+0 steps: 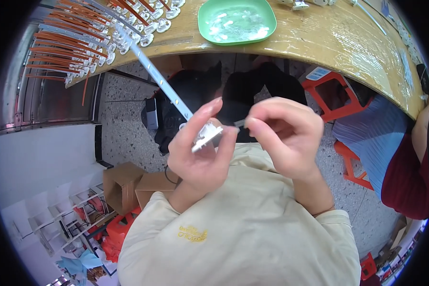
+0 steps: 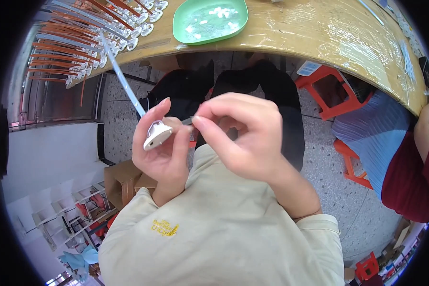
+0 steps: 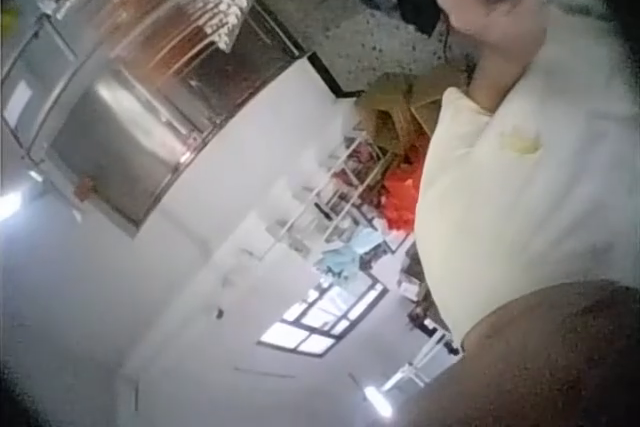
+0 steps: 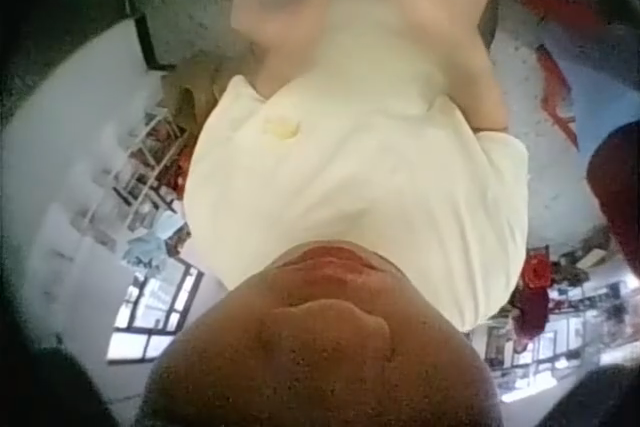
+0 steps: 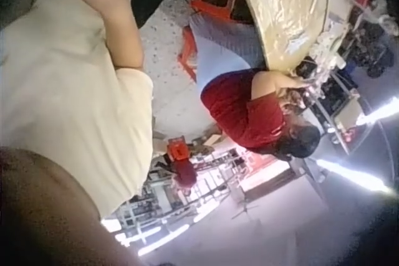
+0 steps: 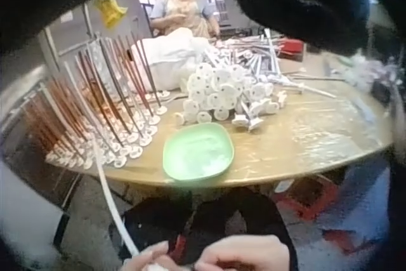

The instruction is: The person is manually assembling small plastic components by joining white round bases with clear plastic tubes at a factory workstation.

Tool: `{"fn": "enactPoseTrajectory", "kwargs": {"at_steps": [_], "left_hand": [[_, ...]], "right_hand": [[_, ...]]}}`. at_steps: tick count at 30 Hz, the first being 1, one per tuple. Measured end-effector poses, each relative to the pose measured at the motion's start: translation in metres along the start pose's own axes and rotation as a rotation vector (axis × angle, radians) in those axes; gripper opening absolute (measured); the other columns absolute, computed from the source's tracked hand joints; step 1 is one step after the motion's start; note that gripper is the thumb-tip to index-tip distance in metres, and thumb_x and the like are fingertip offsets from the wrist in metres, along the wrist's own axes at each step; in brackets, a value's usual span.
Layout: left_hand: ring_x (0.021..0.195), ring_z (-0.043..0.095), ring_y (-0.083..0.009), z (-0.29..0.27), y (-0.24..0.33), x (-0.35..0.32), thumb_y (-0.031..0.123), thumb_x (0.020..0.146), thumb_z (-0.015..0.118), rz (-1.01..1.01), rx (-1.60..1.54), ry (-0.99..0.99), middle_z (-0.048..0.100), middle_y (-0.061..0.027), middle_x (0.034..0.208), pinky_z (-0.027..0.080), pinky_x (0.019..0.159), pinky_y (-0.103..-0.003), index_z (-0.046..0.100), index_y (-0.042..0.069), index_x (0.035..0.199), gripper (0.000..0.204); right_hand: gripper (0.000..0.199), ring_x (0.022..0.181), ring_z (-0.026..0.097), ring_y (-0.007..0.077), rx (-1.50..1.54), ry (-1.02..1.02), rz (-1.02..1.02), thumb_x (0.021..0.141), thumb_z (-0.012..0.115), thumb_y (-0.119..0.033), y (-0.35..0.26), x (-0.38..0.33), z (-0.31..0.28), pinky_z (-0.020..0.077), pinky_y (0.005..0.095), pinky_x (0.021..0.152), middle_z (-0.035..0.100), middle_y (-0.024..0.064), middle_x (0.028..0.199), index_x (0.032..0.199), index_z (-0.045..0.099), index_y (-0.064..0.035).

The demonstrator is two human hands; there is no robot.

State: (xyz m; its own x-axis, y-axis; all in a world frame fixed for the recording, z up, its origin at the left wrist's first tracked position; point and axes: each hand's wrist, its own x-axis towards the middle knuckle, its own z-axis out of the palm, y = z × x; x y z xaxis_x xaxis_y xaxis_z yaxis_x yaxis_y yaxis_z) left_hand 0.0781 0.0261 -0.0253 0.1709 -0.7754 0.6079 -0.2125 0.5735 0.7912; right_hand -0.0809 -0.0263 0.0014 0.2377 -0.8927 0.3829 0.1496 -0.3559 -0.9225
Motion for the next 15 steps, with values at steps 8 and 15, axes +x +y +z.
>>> {"fn": "enactPoseTrajectory", "kwargs": {"at_steps": [8, 15], "left_hand": [[0.113, 0.063, -0.0399, -0.004, 0.015, -0.005, 0.018, 0.101, 0.046, -0.040, -0.170, -0.096, 0.048, -0.0327, 0.139, 0.053, 0.090, -0.043, 0.026, -0.007, 0.150, 0.058], [0.106, 0.067, -0.0387, -0.004, 0.024, -0.006, 0.012, 0.097, 0.056, -0.189, -0.293, -0.084, 0.060, -0.0325, 0.122, 0.053, 0.093, -0.045, 0.044, -0.017, 0.135, 0.049]], "right_hand": [[0.025, 0.061, 0.062, 0.0237, -0.304, 0.084, -0.548, 0.064, 0.073, 0.012, -0.010, -0.022, 0.012, 0.0520, 0.0293, 0.053, 0.064, 0.0113, 0.080, 0.086, 0.065, 0.0047], [0.021, 0.061, 0.063, 0.0224, -0.313, 0.108, -0.573, 0.072, 0.074, 0.009, -0.006, -0.023, 0.020, 0.0508, 0.0280, 0.053, 0.065, 0.0121, 0.079, 0.088, 0.063, 0.0023]]}}
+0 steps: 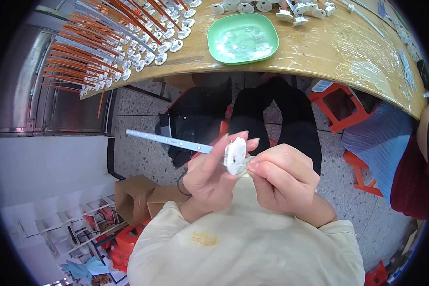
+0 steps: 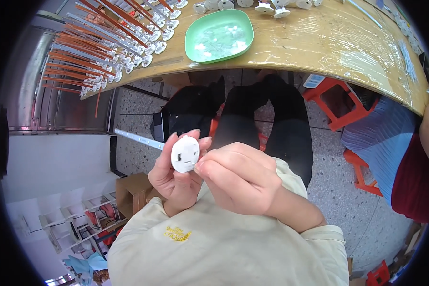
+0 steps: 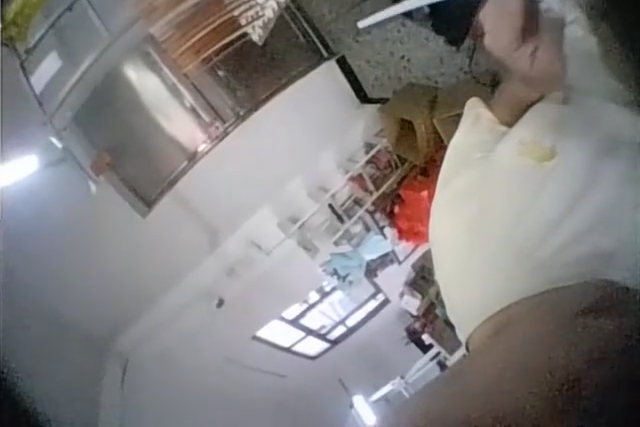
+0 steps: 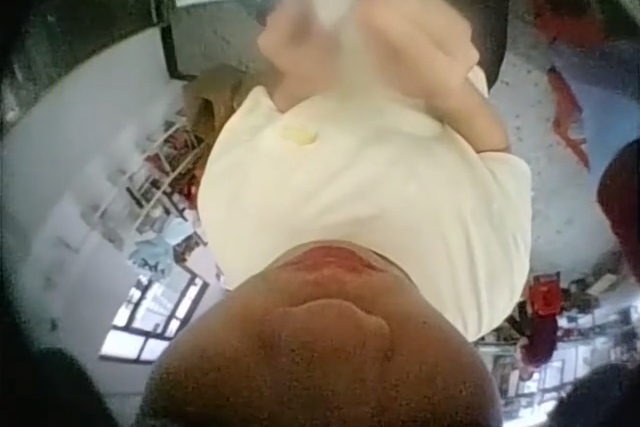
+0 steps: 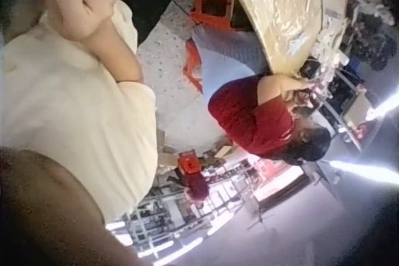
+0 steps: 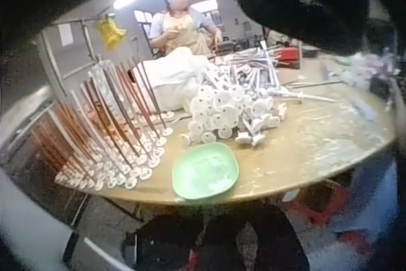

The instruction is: The person is manually assembling small plastic components by joining white round bases with clear plastic tubes at a factory workstation.

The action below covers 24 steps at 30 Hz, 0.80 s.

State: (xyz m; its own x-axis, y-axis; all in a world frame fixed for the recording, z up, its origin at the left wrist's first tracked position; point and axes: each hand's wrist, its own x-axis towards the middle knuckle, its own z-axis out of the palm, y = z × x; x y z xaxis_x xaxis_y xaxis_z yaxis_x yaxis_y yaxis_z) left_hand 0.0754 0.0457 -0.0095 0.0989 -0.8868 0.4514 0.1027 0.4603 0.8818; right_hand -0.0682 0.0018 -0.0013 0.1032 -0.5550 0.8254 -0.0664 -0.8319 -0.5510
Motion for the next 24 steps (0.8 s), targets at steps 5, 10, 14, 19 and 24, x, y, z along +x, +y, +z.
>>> {"fn": "enactPoseTrajectory", "kwargs": {"at_steps": [5, 10, 14, 19, 24], "left_hand": [[0.107, 0.067, -0.0390, -0.005, -0.007, 0.003, 0.013, 0.095, 0.062, 0.099, -0.032, -0.062, 0.061, -0.0330, 0.122, 0.054, 0.093, -0.045, 0.046, -0.017, 0.133, 0.050], [0.106, 0.068, -0.0377, -0.006, -0.007, 0.000, 0.015, 0.095, 0.064, 0.100, -0.032, -0.041, 0.062, -0.0326, 0.120, 0.054, 0.093, -0.044, 0.048, -0.016, 0.132, 0.051], [0.104, 0.069, -0.0357, -0.005, -0.007, 0.001, 0.018, 0.094, 0.065, 0.142, -0.039, -0.028, 0.064, -0.0318, 0.118, 0.054, 0.092, -0.042, 0.049, -0.016, 0.131, 0.052], [0.103, 0.069, -0.0351, -0.009, -0.007, 0.000, 0.019, 0.094, 0.066, 0.129, -0.008, -0.034, 0.064, -0.0318, 0.117, 0.054, 0.092, -0.042, 0.049, -0.016, 0.131, 0.054], [0.113, 0.063, -0.0386, -0.004, -0.005, 0.000, 0.030, 0.090, 0.072, 0.097, -0.030, -0.031, 0.064, -0.0284, 0.117, 0.053, 0.097, -0.052, 0.048, -0.013, 0.133, 0.065]], "right_hand": [[0.020, 0.059, 0.062, 0.0222, 0.011, -0.006, 0.013, 0.072, 0.074, 0.009, 0.000, 0.002, -0.002, 0.0502, 0.0279, 0.051, 0.065, 0.0126, 0.076, 0.087, 0.063, 0.0032], [0.019, 0.058, 0.061, 0.0216, 0.123, -0.051, 0.057, 0.071, 0.074, 0.010, 0.002, 0.006, -0.004, 0.0495, 0.0276, 0.052, 0.066, 0.0143, 0.077, 0.086, 0.064, 0.0042], [0.017, 0.059, 0.062, 0.0200, 0.250, -0.091, 0.157, 0.072, 0.072, 0.010, 0.002, 0.008, -0.007, 0.0501, 0.0278, 0.054, 0.066, 0.0145, 0.078, 0.087, 0.064, 0.0049], [0.022, 0.066, 0.066, 0.0256, 0.339, -0.051, 0.299, 0.068, 0.075, 0.011, 0.000, 0.007, -0.010, 0.0519, 0.0289, 0.057, 0.069, 0.0168, 0.082, 0.088, 0.067, 0.0065], [0.018, 0.060, 0.062, 0.0210, 0.215, -0.071, 0.125, 0.071, 0.070, 0.012, 0.004, 0.008, -0.005, 0.0495, 0.0272, 0.054, 0.066, 0.0136, 0.077, 0.087, 0.065, 0.0055]]}}
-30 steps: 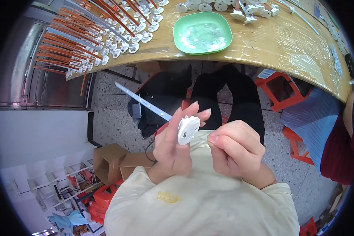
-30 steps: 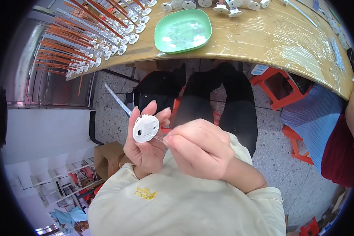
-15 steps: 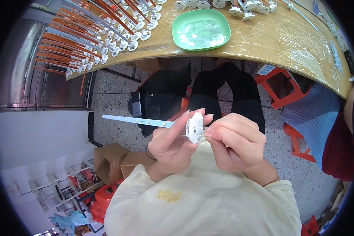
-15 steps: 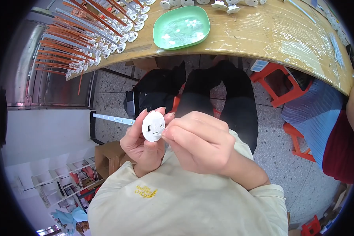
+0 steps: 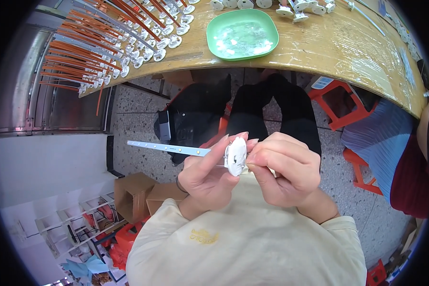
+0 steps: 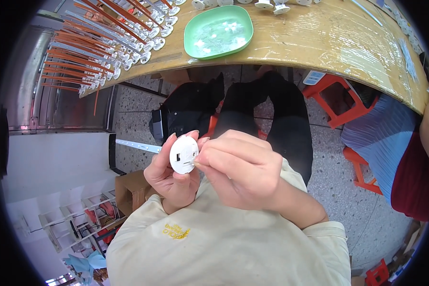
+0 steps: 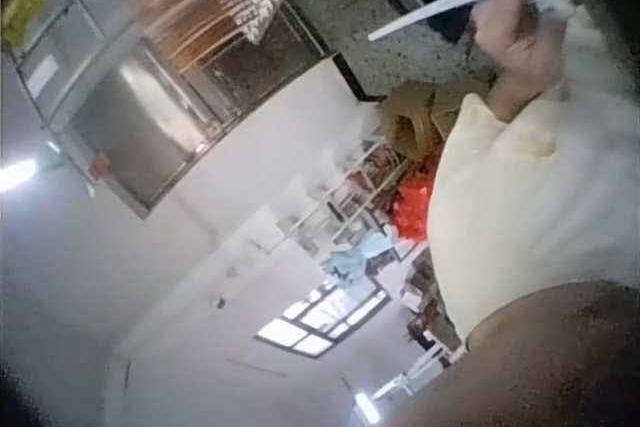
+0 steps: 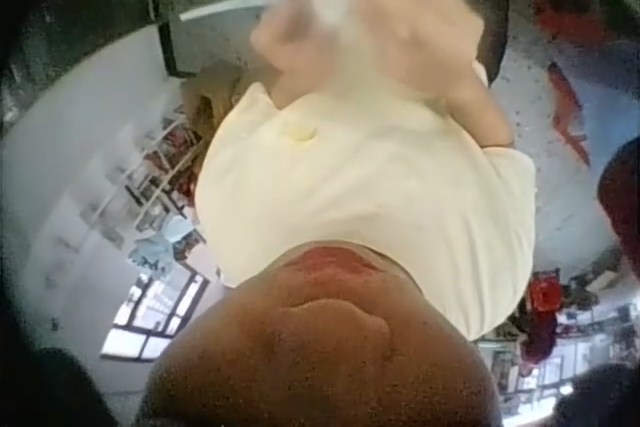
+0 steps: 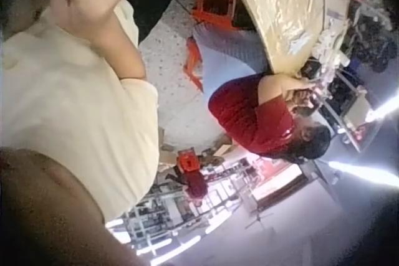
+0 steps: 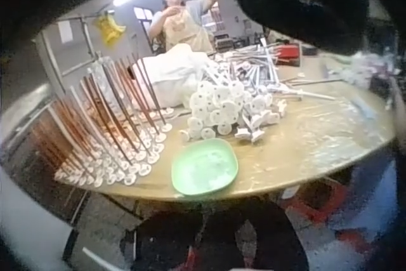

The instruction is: The person is manually assembling small plastic components by joining white round bases with clear plastic tubes at a factory workstation.

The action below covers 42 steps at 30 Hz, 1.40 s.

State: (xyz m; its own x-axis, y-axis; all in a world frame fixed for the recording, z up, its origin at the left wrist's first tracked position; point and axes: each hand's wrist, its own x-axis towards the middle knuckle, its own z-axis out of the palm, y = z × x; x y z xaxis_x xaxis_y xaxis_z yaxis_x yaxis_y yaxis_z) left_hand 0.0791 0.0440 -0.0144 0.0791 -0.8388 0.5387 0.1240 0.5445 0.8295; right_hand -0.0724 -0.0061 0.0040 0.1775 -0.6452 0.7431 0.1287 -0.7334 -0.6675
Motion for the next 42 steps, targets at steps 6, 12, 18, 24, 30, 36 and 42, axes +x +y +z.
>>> {"fn": "enactPoseTrajectory", "kwargs": {"at_steps": [6, 12, 18, 24, 30, 36, 42], "left_hand": [[0.111, 0.064, -0.0398, 0.001, -0.004, -0.001, 0.017, 0.089, 0.074, 0.027, 0.020, 0.019, 0.064, -0.0287, 0.116, 0.056, 0.093, -0.052, 0.054, -0.011, 0.129, 0.053], [0.100, 0.069, -0.0393, -0.008, 0.004, 0.007, 0.016, 0.086, 0.077, 0.018, 0.160, -0.102, 0.065, -0.0323, 0.113, 0.057, 0.090, -0.049, 0.059, -0.008, 0.126, 0.050], [0.097, 0.070, -0.0378, -0.007, -0.003, 0.007, 0.019, 0.083, 0.080, -0.019, 0.086, -0.075, 0.066, -0.0326, 0.111, 0.057, 0.088, -0.047, 0.061, -0.004, 0.126, 0.052], [0.103, 0.069, -0.0394, -0.010, -0.003, 0.002, 0.007, 0.082, 0.078, -0.052, -0.008, -0.102, 0.064, -0.0331, 0.115, 0.055, 0.092, -0.044, 0.060, -0.010, 0.124, 0.049], [0.104, 0.068, -0.0415, -0.007, -0.009, 0.001, 0.007, 0.082, 0.078, -0.022, 0.019, -0.070, 0.062, -0.0360, 0.116, 0.055, 0.092, -0.045, 0.059, -0.010, 0.125, 0.050], [0.098, 0.069, -0.0427, -0.007, -0.006, 0.008, 0.019, 0.089, 0.074, 0.068, 0.052, -0.133, 0.064, -0.0355, 0.110, 0.058, 0.085, -0.052, 0.056, -0.004, 0.128, 0.049], [0.103, 0.067, -0.0457, -0.011, -0.003, 0.003, -0.009, 0.089, 0.054, 0.143, -0.184, -0.141, 0.053, -0.0424, 0.125, 0.055, 0.089, -0.050, 0.052, 0.001, 0.134, 0.047]], "right_hand": [[0.022, 0.061, 0.062, 0.0246, -0.265, -0.013, -0.151, 0.066, 0.072, 0.012, 0.002, -0.005, 0.000, 0.0506, 0.0292, 0.052, 0.065, 0.0132, 0.079, 0.085, 0.064, 0.0053], [0.044, 0.057, 0.059, 0.0236, -0.355, -0.062, -0.334, 0.043, 0.059, -0.006, 0.007, -0.004, -0.006, 0.0497, 0.0280, 0.050, 0.060, 0.0158, 0.077, 0.082, 0.063, 0.0126], [0.045, 0.057, 0.058, 0.0228, -0.332, -0.025, -0.347, 0.040, 0.057, -0.008, 0.009, -0.008, -0.004, 0.0498, 0.0279, 0.050, 0.059, 0.0154, 0.076, 0.080, 0.061, 0.0118], [0.040, 0.056, 0.058, 0.0228, -0.310, 0.019, -0.340, 0.043, 0.061, -0.004, 0.011, -0.013, 0.001, 0.0503, 0.0277, 0.050, 0.060, 0.0149, 0.076, 0.080, 0.062, 0.0114], [0.034, 0.058, 0.060, 0.0232, -0.411, -0.020, -0.276, 0.049, 0.065, 0.002, 0.007, -0.015, 0.000, 0.0513, 0.0281, 0.052, 0.061, 0.0138, 0.075, 0.082, 0.063, 0.0110], [0.027, 0.064, 0.063, 0.0219, -0.047, -0.011, -0.119, 0.064, 0.079, 0.005, 0.008, -0.011, -0.014, 0.0504, 0.0292, 0.055, 0.067, 0.0121, 0.081, 0.089, 0.068, 0.0031], [0.033, 0.065, 0.063, 0.0210, -0.090, 0.004, 0.008, 0.063, 0.086, 0.001, -0.007, -0.009, -0.022, 0.0485, 0.0275, 0.054, 0.068, 0.0126, 0.086, 0.091, 0.069, -0.0009]]}}
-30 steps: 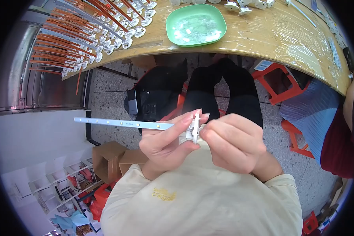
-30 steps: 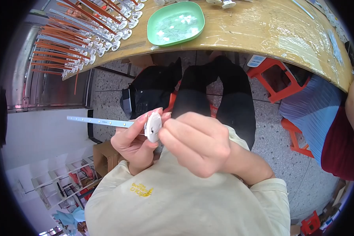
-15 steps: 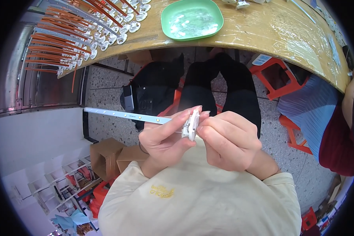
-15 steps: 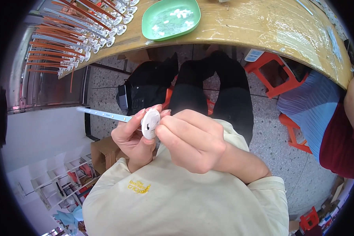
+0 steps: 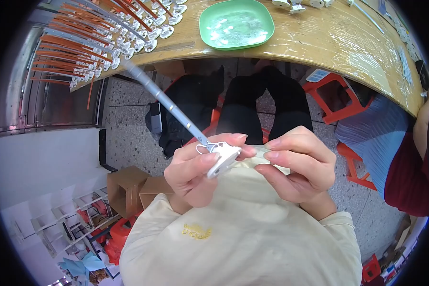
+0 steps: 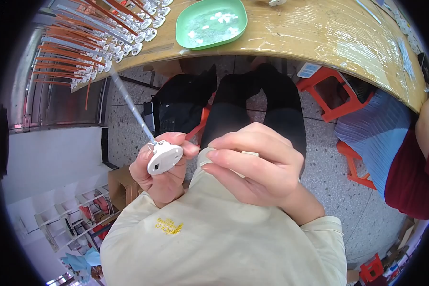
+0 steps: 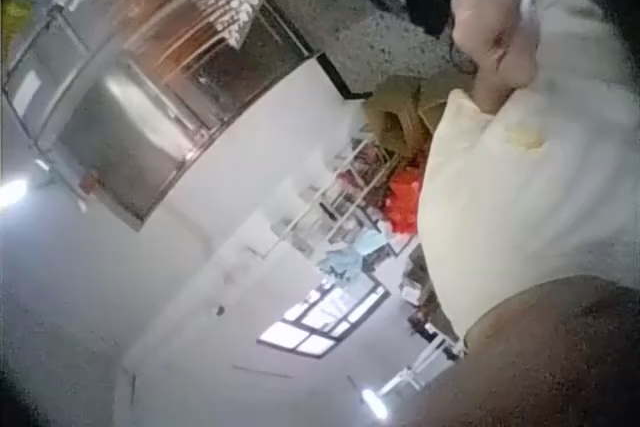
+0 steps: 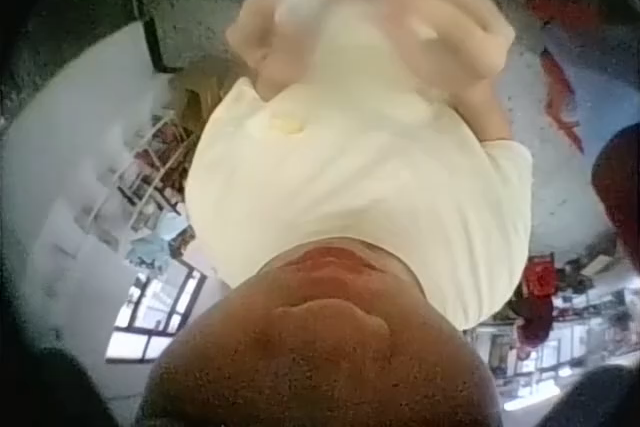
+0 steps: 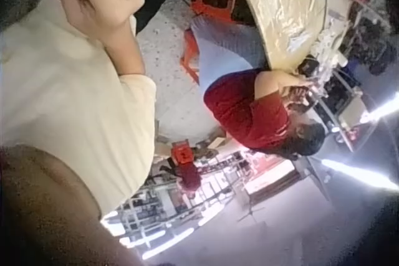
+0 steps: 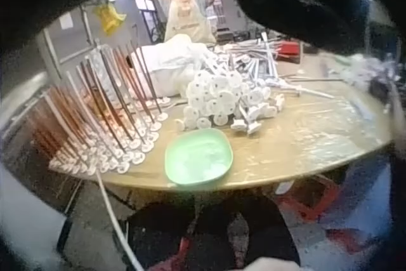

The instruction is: The person is manually assembling small plastic components by joining white round bases with clear plastic tubes at a factory workstation.

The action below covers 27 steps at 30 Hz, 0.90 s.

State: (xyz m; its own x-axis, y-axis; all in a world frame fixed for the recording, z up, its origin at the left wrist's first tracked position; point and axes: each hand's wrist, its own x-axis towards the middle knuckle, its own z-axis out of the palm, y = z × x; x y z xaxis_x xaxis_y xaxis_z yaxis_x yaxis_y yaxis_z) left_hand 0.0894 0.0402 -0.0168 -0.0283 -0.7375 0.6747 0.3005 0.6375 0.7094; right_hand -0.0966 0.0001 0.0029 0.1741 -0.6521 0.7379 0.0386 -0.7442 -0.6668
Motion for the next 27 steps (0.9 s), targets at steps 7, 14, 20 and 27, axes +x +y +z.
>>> {"fn": "enactPoseTrajectory", "kwargs": {"at_steps": [7, 14, 20, 27], "left_hand": [[0.086, 0.072, -0.0369, -0.012, 0.015, -0.011, 0.027, 0.088, 0.074, -0.289, -0.160, 0.004, 0.062, -0.0362, 0.115, 0.062, 0.070, -0.041, 0.053, -0.001, 0.130, 0.055], [0.090, 0.071, -0.0331, -0.023, 0.001, 0.000, 0.008, 0.098, 0.049, -0.053, -0.413, -0.303, 0.040, -0.0387, 0.141, 0.060, 0.072, -0.033, 0.034, -0.004, 0.147, 0.052], [0.087, 0.069, -0.0321, -0.033, 0.003, 0.003, 0.010, 0.098, 0.050, -0.164, -0.433, -0.285, 0.041, -0.0387, 0.141, 0.058, 0.071, -0.033, 0.035, -0.005, 0.146, 0.053], [0.082, 0.067, -0.0306, -0.035, 0.016, -0.004, 0.013, 0.096, 0.051, -0.308, -0.455, -0.262, 0.042, -0.0386, 0.140, 0.057, 0.069, -0.033, 0.037, -0.006, 0.144, 0.053]], "right_hand": [[0.028, 0.065, 0.062, 0.0226, -0.065, -0.006, -0.027, 0.064, 0.080, 0.008, 0.000, 0.001, 0.000, 0.0480, 0.0279, 0.053, 0.069, 0.0142, 0.089, 0.088, 0.069, -0.0004], [0.027, 0.067, 0.064, 0.0232, -0.068, 0.017, 0.090, 0.062, 0.078, 0.010, 0.000, -0.005, 0.000, 0.0493, 0.0284, 0.056, 0.068, 0.0154, 0.088, 0.086, 0.068, 0.0018], [0.027, 0.068, 0.064, 0.0233, -0.036, 0.020, 0.097, 0.062, 0.076, 0.012, 0.003, -0.005, 0.003, 0.0494, 0.0286, 0.057, 0.068, 0.0156, 0.086, 0.086, 0.068, 0.0026], [0.025, 0.067, 0.063, 0.0228, -0.033, 0.016, 0.115, 0.063, 0.075, 0.012, 0.006, -0.004, 0.005, 0.0487, 0.0283, 0.057, 0.068, 0.0160, 0.085, 0.085, 0.068, 0.0033]]}}
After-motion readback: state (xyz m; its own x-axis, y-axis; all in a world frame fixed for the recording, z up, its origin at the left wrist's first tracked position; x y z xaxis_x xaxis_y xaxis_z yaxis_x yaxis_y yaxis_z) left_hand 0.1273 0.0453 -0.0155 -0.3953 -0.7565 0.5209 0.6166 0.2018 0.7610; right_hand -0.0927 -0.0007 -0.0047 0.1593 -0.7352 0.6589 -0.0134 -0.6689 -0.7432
